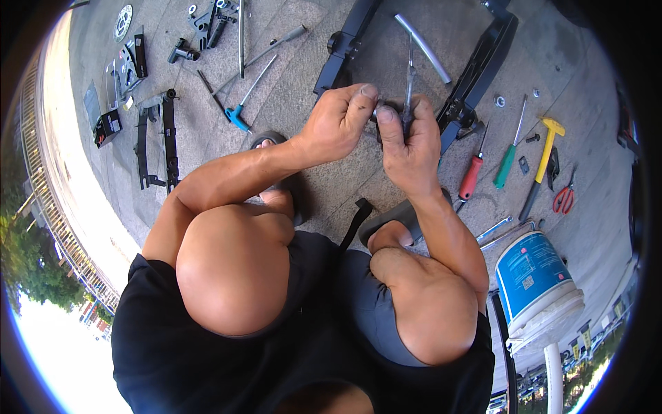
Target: The person sits on the ground and works on a vehicle suspension component. They use a screwdriver to remove a small part, then use a hammer and punch to drive out a pin. They continue to disassemble the component using various tools.
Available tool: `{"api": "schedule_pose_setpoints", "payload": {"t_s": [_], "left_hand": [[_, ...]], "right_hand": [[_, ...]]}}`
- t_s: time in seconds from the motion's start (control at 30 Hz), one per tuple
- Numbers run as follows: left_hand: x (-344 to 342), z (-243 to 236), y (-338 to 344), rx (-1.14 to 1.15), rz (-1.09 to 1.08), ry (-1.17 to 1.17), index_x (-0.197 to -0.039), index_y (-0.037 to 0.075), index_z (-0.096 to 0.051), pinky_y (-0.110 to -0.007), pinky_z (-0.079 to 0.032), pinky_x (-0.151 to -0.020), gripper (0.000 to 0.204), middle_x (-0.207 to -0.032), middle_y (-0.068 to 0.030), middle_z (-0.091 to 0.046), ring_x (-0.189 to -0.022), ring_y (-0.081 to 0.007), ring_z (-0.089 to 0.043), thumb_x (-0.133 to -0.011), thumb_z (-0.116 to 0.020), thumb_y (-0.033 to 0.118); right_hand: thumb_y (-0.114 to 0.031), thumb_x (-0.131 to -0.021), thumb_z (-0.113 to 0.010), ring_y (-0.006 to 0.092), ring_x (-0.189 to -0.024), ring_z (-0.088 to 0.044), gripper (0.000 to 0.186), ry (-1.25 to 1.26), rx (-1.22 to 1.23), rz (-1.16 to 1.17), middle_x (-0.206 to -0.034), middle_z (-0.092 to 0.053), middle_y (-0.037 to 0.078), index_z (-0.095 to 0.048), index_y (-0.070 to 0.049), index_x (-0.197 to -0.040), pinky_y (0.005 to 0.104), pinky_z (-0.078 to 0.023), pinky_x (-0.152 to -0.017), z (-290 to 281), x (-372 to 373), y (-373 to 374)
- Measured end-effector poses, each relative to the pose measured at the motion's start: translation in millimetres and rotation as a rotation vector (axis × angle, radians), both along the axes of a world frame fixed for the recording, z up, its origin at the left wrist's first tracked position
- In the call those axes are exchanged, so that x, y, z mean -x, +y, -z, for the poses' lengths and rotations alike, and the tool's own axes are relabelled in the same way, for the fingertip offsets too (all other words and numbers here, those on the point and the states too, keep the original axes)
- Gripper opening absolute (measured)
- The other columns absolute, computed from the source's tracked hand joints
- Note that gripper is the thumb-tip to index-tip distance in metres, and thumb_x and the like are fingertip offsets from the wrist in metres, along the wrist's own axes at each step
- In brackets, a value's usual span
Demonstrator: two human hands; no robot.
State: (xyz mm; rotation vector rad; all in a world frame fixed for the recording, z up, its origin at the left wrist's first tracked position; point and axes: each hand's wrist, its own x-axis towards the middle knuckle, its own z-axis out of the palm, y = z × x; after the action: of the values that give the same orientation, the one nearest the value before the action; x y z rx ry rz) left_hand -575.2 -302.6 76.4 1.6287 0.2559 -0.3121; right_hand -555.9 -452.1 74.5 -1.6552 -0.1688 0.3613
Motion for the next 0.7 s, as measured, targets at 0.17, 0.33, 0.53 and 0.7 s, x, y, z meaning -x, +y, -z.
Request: {"api": "schedule_pose_setpoints", "payload": {"t_s": [0.17,0.33,0.53,0.7], "left_hand": [[1,-6,3,-0.01,-0.001,0.021,-0.082,-0.002,-0.052,-0.033,-0.041,-0.058,0.036,-0.065,-0.0081,-0.049,-0.062,-0.0137,-0.043,-0.1,-0.041,0.027],[8,7,17,0.352,0.023,0.175,-0.085,0.002,-0.054,-0.033,-0.043,-0.057,0.038,-0.061,-0.0064,-0.045,-0.063,-0.0133,-0.049,-0.099,-0.046,0.036],[74,54,47,-0.704,0.738,-0.161,-0.113,0.009,-0.05,-0.041,-0.049,-0.063,0.038,-0.082,-0.0122,-0.054,-0.068,-0.029,-0.06,-0.087,-0.064,0.031],[102,113,56,-0.85,0.509,-0.159,-0.121,0.01,-0.048,-0.042,-0.051,-0.071,0.053,-0.102,-0.015,-0.05,-0.087,-0.0359,-0.059,-0.074,-0.073,0.016]], "right_hand": [[-0.028,-0.09,-0.065,0.0078,-0.069,-0.052,0.03,-0.176,0.045,-0.054,-0.08,-0.057,0.002,-0.051,-0.002,-0.098,0.0244,-0.046,-0.061,-3,-3,1],[-0.023,-0.091,-0.063,0.0068,-0.069,-0.052,0.025,-0.115,-0.053,-0.08,-0.082,-0.058,0.0,-0.052,-0.002,-0.1,0.0228,-0.046,-0.061,6,-3,-2],[-0.022,-0.093,-0.061,0.005,-0.062,-0.05,0.023,0.19,-0.121,0.155,-0.077,-0.056,0.001,-0.053,-0.002,-0.1,0.0195,-0.042,-0.054,26,0,-21],[-0.03,-0.094,-0.059,0.0046,-0.053,-0.047,0.027,0.141,-0.077,0.078,-0.07,-0.054,0.002,-0.051,-0.005,-0.099,0.0185,-0.038,-0.045,31,4,-23]]}}
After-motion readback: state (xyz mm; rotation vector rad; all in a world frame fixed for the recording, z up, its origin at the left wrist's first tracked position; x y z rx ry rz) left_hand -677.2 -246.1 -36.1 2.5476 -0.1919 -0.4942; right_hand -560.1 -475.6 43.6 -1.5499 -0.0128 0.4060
